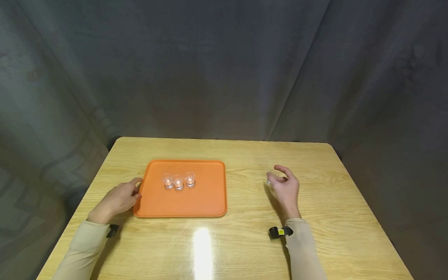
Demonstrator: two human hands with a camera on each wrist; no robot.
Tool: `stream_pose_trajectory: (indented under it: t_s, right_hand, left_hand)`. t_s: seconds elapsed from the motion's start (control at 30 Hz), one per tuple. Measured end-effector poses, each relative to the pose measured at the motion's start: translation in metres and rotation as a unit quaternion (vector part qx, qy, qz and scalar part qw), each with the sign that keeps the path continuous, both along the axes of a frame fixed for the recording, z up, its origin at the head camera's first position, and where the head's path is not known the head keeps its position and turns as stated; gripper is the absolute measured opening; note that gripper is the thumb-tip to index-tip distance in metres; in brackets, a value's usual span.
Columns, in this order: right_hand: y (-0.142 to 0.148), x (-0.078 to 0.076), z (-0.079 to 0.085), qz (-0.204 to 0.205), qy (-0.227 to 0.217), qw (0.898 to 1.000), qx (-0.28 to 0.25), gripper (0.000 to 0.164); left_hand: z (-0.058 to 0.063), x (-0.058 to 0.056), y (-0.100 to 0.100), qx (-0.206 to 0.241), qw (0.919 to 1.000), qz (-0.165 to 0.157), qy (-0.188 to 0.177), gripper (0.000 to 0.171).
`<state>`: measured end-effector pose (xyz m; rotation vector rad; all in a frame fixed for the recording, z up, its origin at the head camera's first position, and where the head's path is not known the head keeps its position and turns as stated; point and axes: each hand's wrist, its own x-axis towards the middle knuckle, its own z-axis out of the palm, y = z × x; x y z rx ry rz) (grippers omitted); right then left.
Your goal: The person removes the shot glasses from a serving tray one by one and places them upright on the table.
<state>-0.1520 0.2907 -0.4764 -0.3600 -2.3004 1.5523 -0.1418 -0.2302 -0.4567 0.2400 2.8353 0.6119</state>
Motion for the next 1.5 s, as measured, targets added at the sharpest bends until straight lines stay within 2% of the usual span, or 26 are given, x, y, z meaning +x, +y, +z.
stream_pose_trajectory:
  t_s: [0.17, 0.5, 1.0, 1.27, 1.5]
  right_hand:
    - [-0.016, 0.000, 0.002, 0.031, 0.009, 0.999, 0.011, 0.037]
    - [-0.050, -0.009, -0.003, 0.104, -0.012, 0.994, 0.015, 0.038]
    - [-0.092, -0.020, -0.006, 0.142, -0.008, 0.990, 0.016, 0.033]
    - [-0.109, -0.021, -0.006, 0.171, -0.017, 0.985, 0.018, 0.033]
    - [-0.123, -0.023, -0.008, 0.198, -0.022, 0.980, 0.001, 0.032]
  left_hand:
    - [0.000, 0.000, 0.000, 0.001, 1.0000, -0.001, 0.001, 0.054]
    - [-0.001, -0.001, 0.000, -0.005, 1.0000, 0.002, -0.004, 0.055]
    - [-0.001, 0.000, 0.000, -0.005, 1.0000, 0.003, 0.002, 0.053]
    - [-0.002, 0.000, 0.000, -0.008, 1.0000, 0.002, 0.003, 0.052]
    - [-0.002, -0.001, -0.001, -0.011, 0.9999, 0.002, 0.004, 0.053]
